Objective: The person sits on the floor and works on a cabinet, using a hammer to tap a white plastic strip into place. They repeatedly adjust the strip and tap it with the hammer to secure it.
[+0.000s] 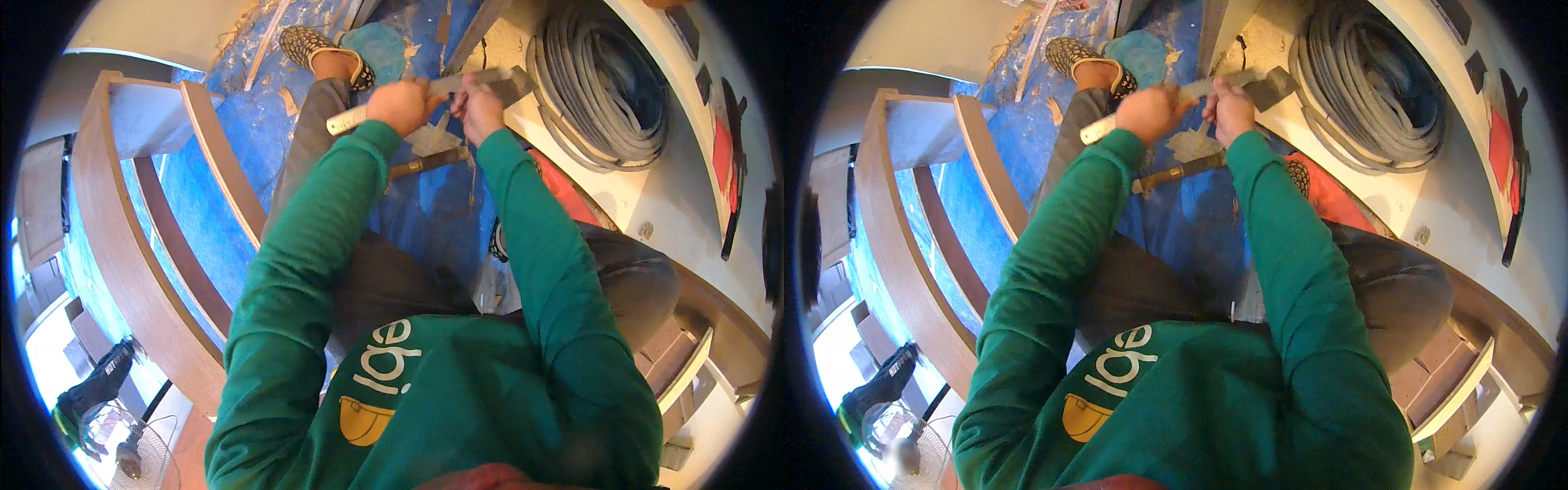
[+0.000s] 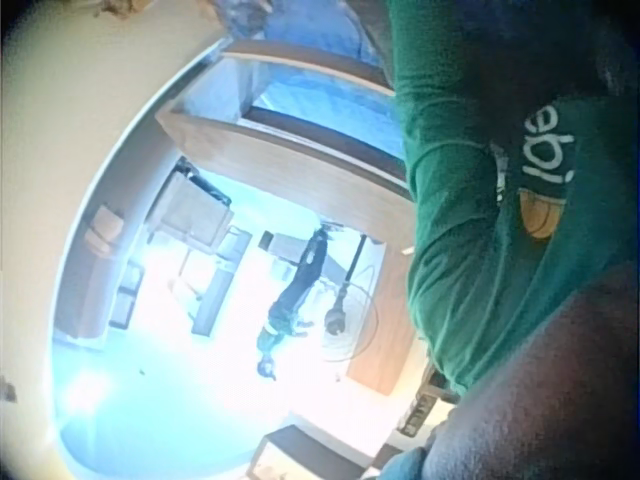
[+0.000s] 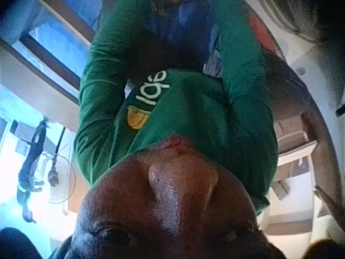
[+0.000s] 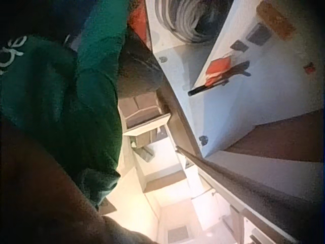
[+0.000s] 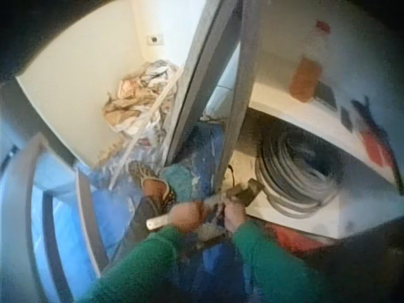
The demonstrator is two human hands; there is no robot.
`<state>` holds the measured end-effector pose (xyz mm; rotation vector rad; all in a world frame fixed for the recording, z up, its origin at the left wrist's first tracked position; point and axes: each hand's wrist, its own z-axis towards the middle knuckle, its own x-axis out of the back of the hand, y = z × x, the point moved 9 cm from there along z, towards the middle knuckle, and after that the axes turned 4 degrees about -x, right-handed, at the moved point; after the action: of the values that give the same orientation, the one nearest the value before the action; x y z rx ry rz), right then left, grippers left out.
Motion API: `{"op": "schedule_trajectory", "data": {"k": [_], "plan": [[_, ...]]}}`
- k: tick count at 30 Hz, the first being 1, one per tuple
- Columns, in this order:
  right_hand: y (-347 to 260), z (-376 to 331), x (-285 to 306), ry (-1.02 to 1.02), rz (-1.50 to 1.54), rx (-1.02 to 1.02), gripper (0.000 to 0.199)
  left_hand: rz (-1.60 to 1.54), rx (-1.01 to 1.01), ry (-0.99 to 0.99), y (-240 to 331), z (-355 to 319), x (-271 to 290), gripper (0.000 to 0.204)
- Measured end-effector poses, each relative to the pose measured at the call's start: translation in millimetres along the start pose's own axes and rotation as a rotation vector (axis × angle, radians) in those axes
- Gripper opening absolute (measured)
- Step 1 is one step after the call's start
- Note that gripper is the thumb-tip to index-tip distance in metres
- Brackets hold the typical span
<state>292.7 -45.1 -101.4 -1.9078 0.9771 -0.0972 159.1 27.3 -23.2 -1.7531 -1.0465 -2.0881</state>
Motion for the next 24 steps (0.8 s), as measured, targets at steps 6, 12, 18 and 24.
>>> {"op": "schedule_trajectory", "data": {"k": [6, 12, 18, 24], "plan": [[-26.4, -37.5, -10.7, -0.063, -0.062, 0.103, 0.032, -0.116, -0.108, 0.124, 14.7, -14.0, 34.0, 0.048], [-193.7, -138.1, -81.3, -0.112, -0.216, 0.653, 0.035, -0.062, -0.232, 0.514, 67.3, -12.5, 191.6, 0.047], [-311.5, -205.8, -138.0, -0.371, -0.041, 0.885, 0.026, -0.126, -0.328, 0.580, 124.7, -2.7, 328.8, 0.045], [-290.0, -186.3, -147.1, -0.313, -0.069, 0.783, 0.027, -0.004, -0.261, 0.602, 110.4, -4.4, 330.7, 0.044]]}}
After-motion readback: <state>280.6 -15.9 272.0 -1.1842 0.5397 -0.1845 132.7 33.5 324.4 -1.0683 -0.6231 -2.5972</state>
